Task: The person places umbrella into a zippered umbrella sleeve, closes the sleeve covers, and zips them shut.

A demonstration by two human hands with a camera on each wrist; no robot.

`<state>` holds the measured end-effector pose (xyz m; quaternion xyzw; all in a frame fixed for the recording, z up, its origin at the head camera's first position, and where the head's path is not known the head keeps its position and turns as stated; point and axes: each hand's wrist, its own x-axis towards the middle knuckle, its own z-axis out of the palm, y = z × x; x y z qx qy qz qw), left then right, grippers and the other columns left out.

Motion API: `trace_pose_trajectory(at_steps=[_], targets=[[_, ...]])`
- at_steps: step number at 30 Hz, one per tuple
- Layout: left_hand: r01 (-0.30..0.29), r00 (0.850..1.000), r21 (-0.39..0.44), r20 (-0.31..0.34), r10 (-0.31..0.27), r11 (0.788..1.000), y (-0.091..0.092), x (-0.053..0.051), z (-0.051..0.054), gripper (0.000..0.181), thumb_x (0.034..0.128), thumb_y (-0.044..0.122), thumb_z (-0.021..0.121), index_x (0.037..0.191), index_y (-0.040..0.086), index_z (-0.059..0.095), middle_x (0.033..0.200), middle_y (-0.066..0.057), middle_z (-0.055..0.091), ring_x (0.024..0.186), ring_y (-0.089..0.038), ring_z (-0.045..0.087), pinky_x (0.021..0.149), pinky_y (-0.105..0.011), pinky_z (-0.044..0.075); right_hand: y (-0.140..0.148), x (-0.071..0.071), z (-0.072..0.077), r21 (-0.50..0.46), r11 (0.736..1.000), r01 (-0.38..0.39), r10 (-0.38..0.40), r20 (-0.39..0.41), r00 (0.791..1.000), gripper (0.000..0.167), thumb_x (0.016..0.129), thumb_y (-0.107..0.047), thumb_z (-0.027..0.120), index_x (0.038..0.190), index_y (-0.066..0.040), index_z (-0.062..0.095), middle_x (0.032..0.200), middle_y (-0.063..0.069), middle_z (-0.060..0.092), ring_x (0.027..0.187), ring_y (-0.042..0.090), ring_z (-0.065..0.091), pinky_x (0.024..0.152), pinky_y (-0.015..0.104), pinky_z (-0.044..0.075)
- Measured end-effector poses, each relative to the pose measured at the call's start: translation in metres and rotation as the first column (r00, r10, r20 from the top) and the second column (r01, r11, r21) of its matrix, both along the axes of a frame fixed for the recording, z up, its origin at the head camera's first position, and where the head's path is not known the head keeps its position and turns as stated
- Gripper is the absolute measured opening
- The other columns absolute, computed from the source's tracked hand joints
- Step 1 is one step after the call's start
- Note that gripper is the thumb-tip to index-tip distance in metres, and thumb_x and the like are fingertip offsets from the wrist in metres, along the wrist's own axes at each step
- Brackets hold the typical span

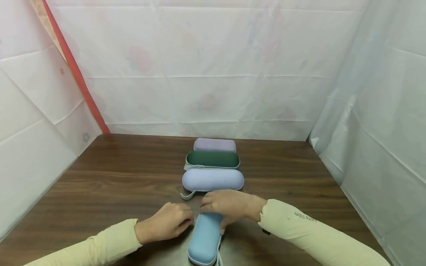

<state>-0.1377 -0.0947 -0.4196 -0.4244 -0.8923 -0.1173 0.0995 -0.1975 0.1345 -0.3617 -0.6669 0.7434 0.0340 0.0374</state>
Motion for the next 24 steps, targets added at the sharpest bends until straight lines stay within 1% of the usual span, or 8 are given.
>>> trace_pose_trajectory(at_steps=[3,6,9,13,19,24], targets=[[0.008,1.0,0.0,0.006,-0.008,1.0,-0.002,0.001,0.0,0.017,0.0865,0.016,0.067,0.072,0.021,0.061,0.069,0.012,0.05,0.06,-0.004,0.052,0.046,-0.021,0.036,0.002,-0.001,-0.004,-0.026,0.999,0.029,-0.028,0.018,0.999,0.079,0.059,-0.049,0.083,0.125,-0.011,0.06,0.119,-0.005,0.054,0.109,0.008,0.048,0.094,0.022,0.038],[0.006,1.0,0.005,-0.011,-0.006,1.0,-0.005,0.002,0.001,0.016,0.0856,0.015,0.068,0.072,0.021,0.061,0.069,0.012,0.05,0.06,-0.004,0.052,0.046,-0.02,0.035,0.005,-0.003,-0.008,-0.054,0.997,0.058,-0.058,0.003,0.998,0.077,0.064,-0.056,0.078,0.124,-0.01,0.061,0.115,-0.004,0.054,0.103,0.008,0.049,0.091,0.023,0.04],[-0.002,0.999,0.012,-0.043,0.003,1.0,-0.011,0.002,0.001,0.017,0.0839,0.014,0.069,0.07,0.021,0.061,0.069,0.012,0.051,0.062,-0.004,0.053,0.046,-0.022,0.036,0.009,-0.004,-0.014,-0.086,0.993,0.086,-0.09,-0.045,0.995,0.078,0.069,-0.064,0.07,0.123,-0.009,0.062,0.112,-0.002,0.054,0.098,0.01,0.048,0.087,0.025,0.041],[-0.02,0.998,0.031,-0.065,0.022,0.999,-0.02,0.003,-0.001,0.02,0.0817,0.012,0.069,0.068,0.021,0.058,0.069,0.012,0.05,0.062,-0.005,0.054,0.046,-0.024,0.037,0.014,-0.002,-0.021,-0.143,0.982,0.121,-0.137,-0.111,0.984,0.079,0.072,-0.072,0.059,0.121,-0.009,0.064,0.106,0.0,0.055,0.091,0.012,0.047,0.081,0.027,0.042],[-0.047,0.993,0.056,-0.104,0.053,0.997,-0.035,0.004,-0.002,0.022,0.0786,0.01,0.07,0.066,0.021,0.055,0.066,0.011,0.05,0.058,-0.005,0.051,0.045,-0.024,0.037,0.02,0.004,-0.03,-0.231,0.962,0.146,-0.191,-0.187,0.964,0.076,0.078,-0.072,0.052,0.116,-0.007,0.066,0.098,0.002,0.054,0.085,0.014,0.045,0.077,0.029,0.04],[-0.049,0.987,0.069,-0.151,0.058,0.996,-0.041,0.006,0.0,0.022,0.0753,0.011,0.073,0.066,0.021,0.055,0.065,0.011,0.051,0.057,-0.005,0.051,0.044,-0.024,0.037,0.02,0.011,-0.033,-0.276,0.941,0.196,-0.257,-0.205,0.944,0.074,0.079,-0.072,0.053,0.113,-0.008,0.067,0.093,0.002,0.052,0.08,0.014,0.04,0.072,0.029,0.038]])
